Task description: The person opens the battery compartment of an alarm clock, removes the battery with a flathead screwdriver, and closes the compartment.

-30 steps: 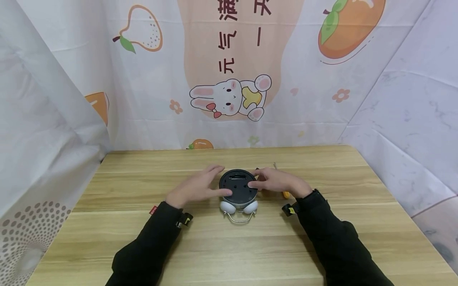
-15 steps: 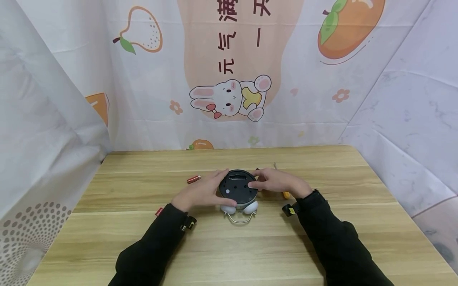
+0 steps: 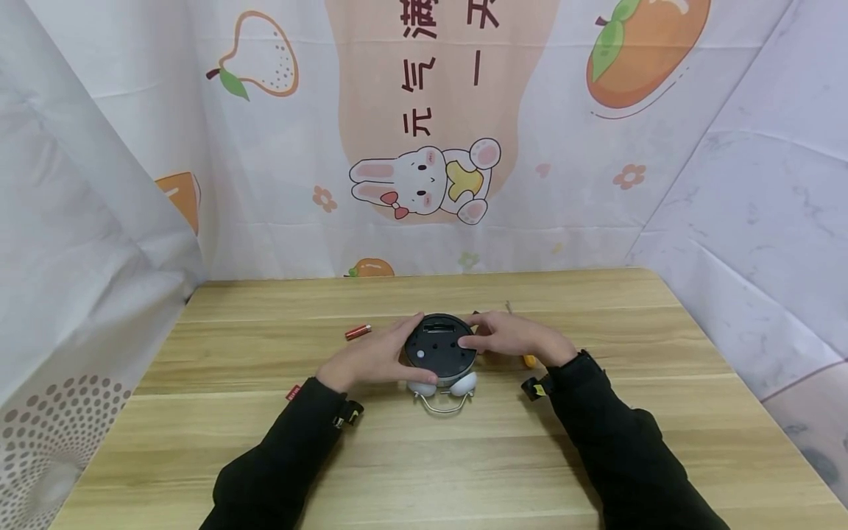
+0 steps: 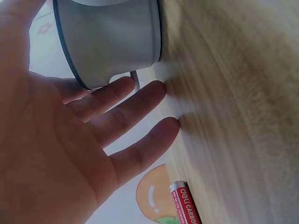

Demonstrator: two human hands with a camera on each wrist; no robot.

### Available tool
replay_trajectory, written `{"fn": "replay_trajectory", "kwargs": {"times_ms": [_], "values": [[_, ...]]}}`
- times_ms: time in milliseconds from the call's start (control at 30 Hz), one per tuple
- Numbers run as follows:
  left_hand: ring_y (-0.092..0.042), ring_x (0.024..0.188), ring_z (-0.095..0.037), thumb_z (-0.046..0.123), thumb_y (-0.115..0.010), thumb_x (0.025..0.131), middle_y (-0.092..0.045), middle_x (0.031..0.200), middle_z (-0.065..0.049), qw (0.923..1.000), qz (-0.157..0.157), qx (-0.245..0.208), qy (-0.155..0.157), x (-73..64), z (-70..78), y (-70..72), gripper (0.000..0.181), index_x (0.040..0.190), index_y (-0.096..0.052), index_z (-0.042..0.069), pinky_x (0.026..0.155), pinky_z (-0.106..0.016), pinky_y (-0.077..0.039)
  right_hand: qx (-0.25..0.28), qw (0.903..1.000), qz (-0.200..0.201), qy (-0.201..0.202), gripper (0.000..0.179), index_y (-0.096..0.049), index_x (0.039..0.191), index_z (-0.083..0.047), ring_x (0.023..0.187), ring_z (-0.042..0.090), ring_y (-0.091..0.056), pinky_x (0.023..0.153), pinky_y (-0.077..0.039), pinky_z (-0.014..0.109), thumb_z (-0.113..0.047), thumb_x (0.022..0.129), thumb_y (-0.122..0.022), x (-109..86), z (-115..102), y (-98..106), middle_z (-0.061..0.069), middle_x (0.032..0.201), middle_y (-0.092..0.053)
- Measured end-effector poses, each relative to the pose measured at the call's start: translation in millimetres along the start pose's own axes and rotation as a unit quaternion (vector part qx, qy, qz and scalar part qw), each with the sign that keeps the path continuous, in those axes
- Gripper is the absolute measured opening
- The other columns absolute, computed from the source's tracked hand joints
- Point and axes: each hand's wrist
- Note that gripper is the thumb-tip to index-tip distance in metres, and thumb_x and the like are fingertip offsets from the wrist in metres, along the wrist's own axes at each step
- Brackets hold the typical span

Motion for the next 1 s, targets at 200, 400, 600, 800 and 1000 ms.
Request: {"fn": "replay_trajectory", "kwargs": {"times_ms": [200, 400, 600, 800, 1000], "values": [[-0.034, 0.145, -0.021, 0.070, -0.075, 0.079, -0.029, 0.163, -0.007, 0.9999, -0.002, -0.013, -0.002, 0.3, 1.2, 0.2, 0.118, 0.164, -0.016, 0.013, 0.113, -0.043, -0.036, -0.001, 1.0000, 0.002, 0.000, 0.051, -0.059, 0.137, -0.004, 0.072, 0.027, -0.056, 0.062, -0.039, 0.033, -0.040, 0.102, -0.063, -1.5, -0.4, 1.0, 0.008, 0.089, -0.068], [-0.035, 0.144, -0.020, 0.070, -0.076, 0.078, -0.030, 0.163, -0.005, 0.9999, -0.003, -0.017, 0.002, -0.9, 2.7, 1.3, 0.118, 0.164, -0.016, 0.014, 0.113, -0.043, -0.036, -0.004, 1.0000, -0.001, 0.008, 0.048, -0.060, 0.137, -0.006, 0.070, 0.028, -0.056, 0.061, -0.039, 0.033, -0.039, 0.102, -0.062, -3.3, -2.9, 1.2, 0.009, 0.087, -0.067], [-0.035, 0.144, -0.019, 0.066, -0.077, 0.079, -0.031, 0.162, -0.004, 0.9997, -0.002, -0.025, -0.001, -1.4, 3.4, 1.4, 0.115, 0.164, -0.017, 0.018, 0.113, -0.043, -0.035, -0.009, 0.9998, -0.001, 0.015, 0.046, -0.060, 0.136, -0.006, 0.068, 0.025, -0.055, 0.060, -0.039, 0.032, -0.037, 0.102, -0.062, -3.5, -2.8, 0.8, 0.008, 0.085, -0.066], [-0.036, 0.143, -0.019, 0.065, -0.078, 0.079, -0.031, 0.161, -0.003, 0.9996, -0.002, -0.028, -0.001, -2.0, 3.6, 1.1, 0.113, 0.164, -0.017, 0.021, 0.112, -0.044, -0.036, -0.016, 0.9997, -0.003, 0.017, 0.049, -0.059, 0.138, -0.006, 0.070, 0.022, -0.055, 0.062, -0.041, 0.033, -0.039, 0.103, -0.061, -2.8, -2.1, 0.2, 0.007, 0.088, -0.067], [-0.035, 0.143, -0.019, 0.067, -0.077, 0.079, -0.031, 0.162, -0.004, 0.9997, -0.001, -0.025, 0.003, -2.3, 3.8, 1.1, 0.115, 0.164, -0.017, 0.019, 0.112, -0.043, -0.036, -0.052, 0.9979, 0.022, 0.033, 0.058, -0.056, 0.143, -0.005, 0.087, 0.015, -0.061, 0.080, -0.050, 0.035, -0.043, 0.100, -0.064, -2.9, -1.3, 3.7, 0.001, 0.107, -0.069]]}}
Point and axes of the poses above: each hand's wrist, its own x-axis towards the middle knuckle, its own y-axis out of the back of the hand, z = x × y
